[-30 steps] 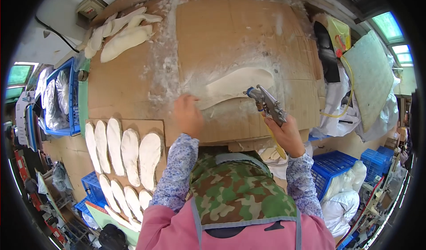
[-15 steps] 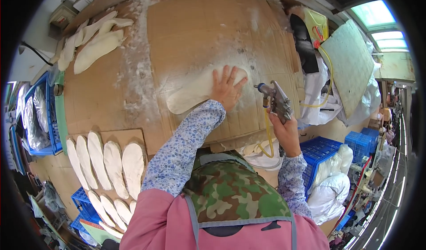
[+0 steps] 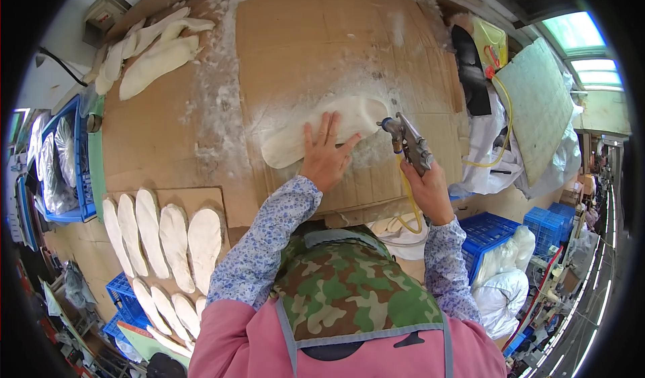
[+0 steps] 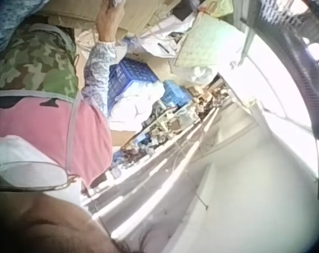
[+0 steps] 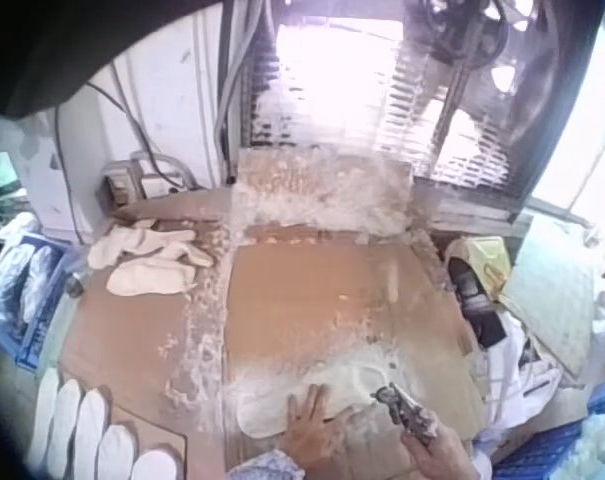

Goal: Applying adhesive to shoe insoles using a spray gun and arranging them on a board.

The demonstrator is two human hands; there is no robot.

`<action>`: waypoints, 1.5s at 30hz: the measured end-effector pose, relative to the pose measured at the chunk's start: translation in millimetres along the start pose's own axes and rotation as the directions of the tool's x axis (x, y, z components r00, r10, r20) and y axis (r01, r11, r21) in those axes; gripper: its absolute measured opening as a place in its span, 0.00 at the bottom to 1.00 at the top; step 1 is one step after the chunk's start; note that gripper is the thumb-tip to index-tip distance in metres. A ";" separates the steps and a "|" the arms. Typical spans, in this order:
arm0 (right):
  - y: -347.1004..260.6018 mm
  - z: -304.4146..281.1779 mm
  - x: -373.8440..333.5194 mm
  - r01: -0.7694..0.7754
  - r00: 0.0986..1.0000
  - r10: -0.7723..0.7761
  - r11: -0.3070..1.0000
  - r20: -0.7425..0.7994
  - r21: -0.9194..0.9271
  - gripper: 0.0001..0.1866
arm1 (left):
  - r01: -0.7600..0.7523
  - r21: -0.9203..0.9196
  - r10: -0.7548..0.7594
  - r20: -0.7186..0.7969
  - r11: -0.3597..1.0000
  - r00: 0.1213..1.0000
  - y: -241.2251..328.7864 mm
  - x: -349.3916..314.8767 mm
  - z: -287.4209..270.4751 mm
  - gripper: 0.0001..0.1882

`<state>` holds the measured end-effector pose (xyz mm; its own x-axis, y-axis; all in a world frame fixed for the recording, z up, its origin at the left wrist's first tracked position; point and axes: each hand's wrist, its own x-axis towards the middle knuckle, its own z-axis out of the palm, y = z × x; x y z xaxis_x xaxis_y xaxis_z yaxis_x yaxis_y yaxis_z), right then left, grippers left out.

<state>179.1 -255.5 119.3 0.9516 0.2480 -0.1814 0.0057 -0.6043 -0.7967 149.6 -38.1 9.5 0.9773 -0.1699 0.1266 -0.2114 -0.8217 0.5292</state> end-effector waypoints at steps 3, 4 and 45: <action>-3.8 0.0 -0.7 0.065 0.997 -0.067 0.996 -0.030 -0.054 0.10 | 0.003 0.013 -0.003 0.009 1.000 1.000 -1.5 -0.9 0.7 0.31; -3.4 0.0 -1.3 0.036 0.998 -0.038 0.999 -0.056 -0.033 0.09 | 0.001 0.012 -0.001 0.005 1.000 1.000 -1.6 -1.1 1.2 0.31; -54.0 57.4 -13.7 0.124 0.974 -0.100 0.986 0.203 -0.109 0.16 | 0.271 0.009 -0.267 -0.136 0.963 0.954 -25.0 -89.7 -24.8 0.33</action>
<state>148.1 -182.8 131.7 0.8641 0.4555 -0.2142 0.1569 -0.6480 -0.7453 66.9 11.2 5.8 0.9870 0.1312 0.0932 0.0612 -0.8416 0.5366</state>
